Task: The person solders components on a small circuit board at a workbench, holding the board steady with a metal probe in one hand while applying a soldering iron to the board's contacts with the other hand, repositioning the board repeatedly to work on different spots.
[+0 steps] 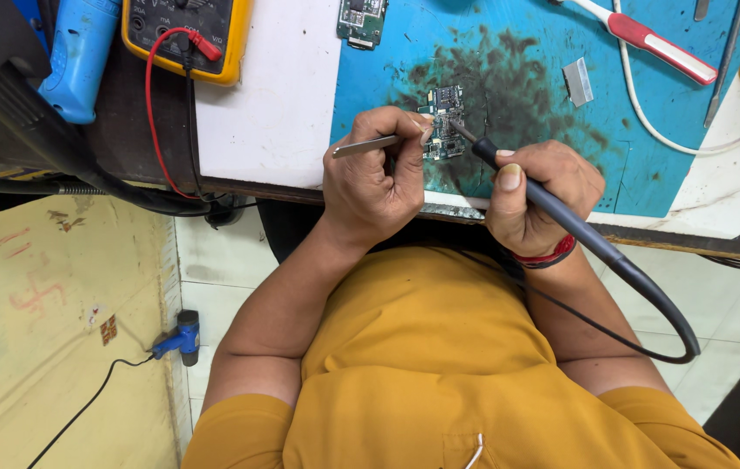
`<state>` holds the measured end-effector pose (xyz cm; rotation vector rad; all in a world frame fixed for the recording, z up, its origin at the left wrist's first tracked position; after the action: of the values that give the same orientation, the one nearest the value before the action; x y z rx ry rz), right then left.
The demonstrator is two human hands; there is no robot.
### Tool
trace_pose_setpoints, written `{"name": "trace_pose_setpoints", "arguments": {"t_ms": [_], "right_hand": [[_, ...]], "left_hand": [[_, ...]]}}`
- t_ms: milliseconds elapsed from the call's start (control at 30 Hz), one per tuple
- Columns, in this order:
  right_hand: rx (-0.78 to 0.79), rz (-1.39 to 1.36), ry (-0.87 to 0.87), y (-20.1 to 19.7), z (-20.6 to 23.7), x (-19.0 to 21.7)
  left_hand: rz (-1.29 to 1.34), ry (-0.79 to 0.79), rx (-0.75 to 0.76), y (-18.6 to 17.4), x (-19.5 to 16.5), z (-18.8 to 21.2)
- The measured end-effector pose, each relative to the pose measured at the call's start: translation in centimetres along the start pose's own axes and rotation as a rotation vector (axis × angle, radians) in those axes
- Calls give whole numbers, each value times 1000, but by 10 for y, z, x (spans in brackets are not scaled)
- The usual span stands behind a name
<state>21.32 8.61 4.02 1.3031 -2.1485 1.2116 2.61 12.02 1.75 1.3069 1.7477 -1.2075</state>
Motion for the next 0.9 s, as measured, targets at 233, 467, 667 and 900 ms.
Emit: {"name": "trace_pose_setpoints", "arguments": {"t_ms": [233, 467, 667, 900], "right_hand": [[-7, -4, -1, 0, 0, 0], [12, 8, 14, 0, 1, 0], [12, 11, 10, 0, 0, 0], [14, 14, 22, -1, 1, -1]], "left_hand": [[17, -20, 6, 0, 1, 0], [2, -1, -3, 0, 0, 0], [-1, -4, 2, 1, 0, 0], [0, 7, 2, 1, 0, 0]]}}
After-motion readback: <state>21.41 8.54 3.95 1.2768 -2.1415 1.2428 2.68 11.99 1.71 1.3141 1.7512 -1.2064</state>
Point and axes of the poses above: each hand's wrist, its own z-axis away from the middle knuckle, its own y-axis out of the palm, x = y × z, the point moved 8 cm from there along -z, towards the middle knuckle, and after that the axes turned 5 degrees about -z, right-handed, at the moved point
